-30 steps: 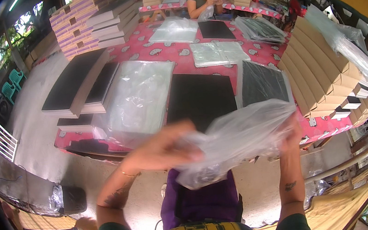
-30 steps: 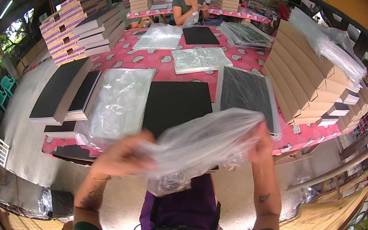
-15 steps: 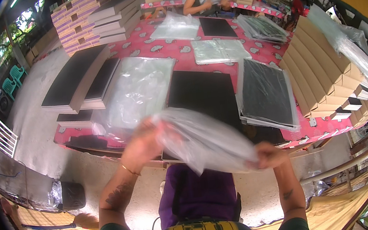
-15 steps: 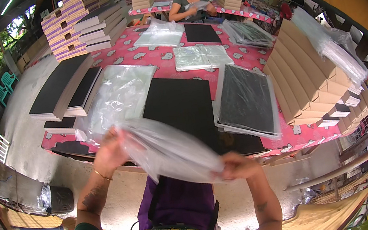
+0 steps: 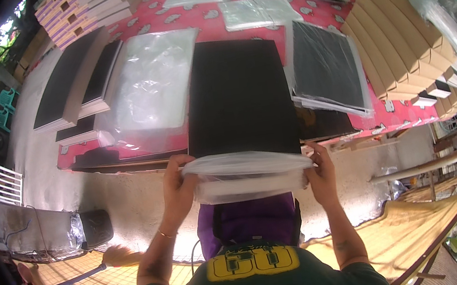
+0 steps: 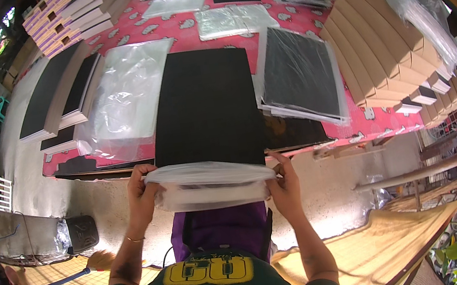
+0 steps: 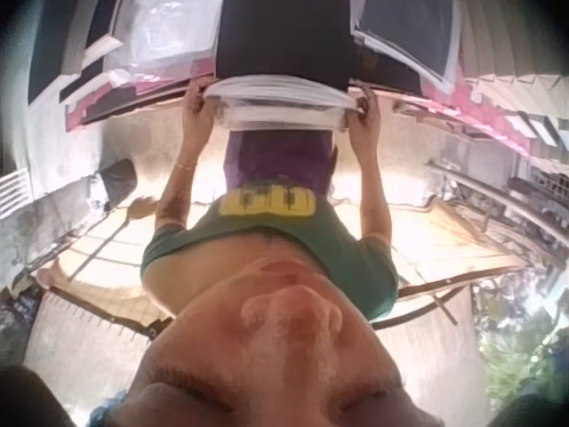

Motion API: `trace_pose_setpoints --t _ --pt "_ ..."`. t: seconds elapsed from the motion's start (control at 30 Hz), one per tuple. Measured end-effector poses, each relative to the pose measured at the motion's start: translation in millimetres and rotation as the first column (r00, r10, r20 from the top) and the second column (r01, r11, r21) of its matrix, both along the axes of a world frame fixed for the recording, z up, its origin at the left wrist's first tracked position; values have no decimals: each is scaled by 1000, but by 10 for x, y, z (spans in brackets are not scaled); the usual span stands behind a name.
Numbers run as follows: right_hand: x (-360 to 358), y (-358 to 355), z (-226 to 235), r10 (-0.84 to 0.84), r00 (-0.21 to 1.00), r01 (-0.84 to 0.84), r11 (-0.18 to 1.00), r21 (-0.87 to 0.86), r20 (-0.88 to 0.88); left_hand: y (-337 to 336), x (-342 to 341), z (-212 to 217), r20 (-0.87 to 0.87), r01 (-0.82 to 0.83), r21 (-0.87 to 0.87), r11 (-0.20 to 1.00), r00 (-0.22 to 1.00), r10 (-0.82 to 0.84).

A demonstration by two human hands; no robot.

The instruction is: The person picks up individual rectangular black and white items, slides each one into a clear plastic sleeve, and stacks the sleeved items on the table.

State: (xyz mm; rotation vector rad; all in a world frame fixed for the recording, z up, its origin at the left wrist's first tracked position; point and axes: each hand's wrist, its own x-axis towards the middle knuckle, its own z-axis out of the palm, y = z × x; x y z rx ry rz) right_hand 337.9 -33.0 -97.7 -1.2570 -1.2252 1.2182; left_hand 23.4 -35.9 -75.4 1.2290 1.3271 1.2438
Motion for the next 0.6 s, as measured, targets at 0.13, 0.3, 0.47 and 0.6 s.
trace_pose_setpoints --t 0.13,0.3,0.47,0.6 --pt "-162 29 -178 -176 961 160 983 94 212 -60 231 -160 -43 -195 14 981 980 196" --pt "-144 23 -242 -264 934 207 949 240 239 -106 150 -158 -228 -200 14 980 953 198" --pt "132 -78 162 -195 954 206 978 24 -229 -171 -149 -147 209 29 104 994 977 -51" --pt "443 9 884 344 854 -211 915 345 -391 -35 -212 706 100 -60 394 917 995 22"
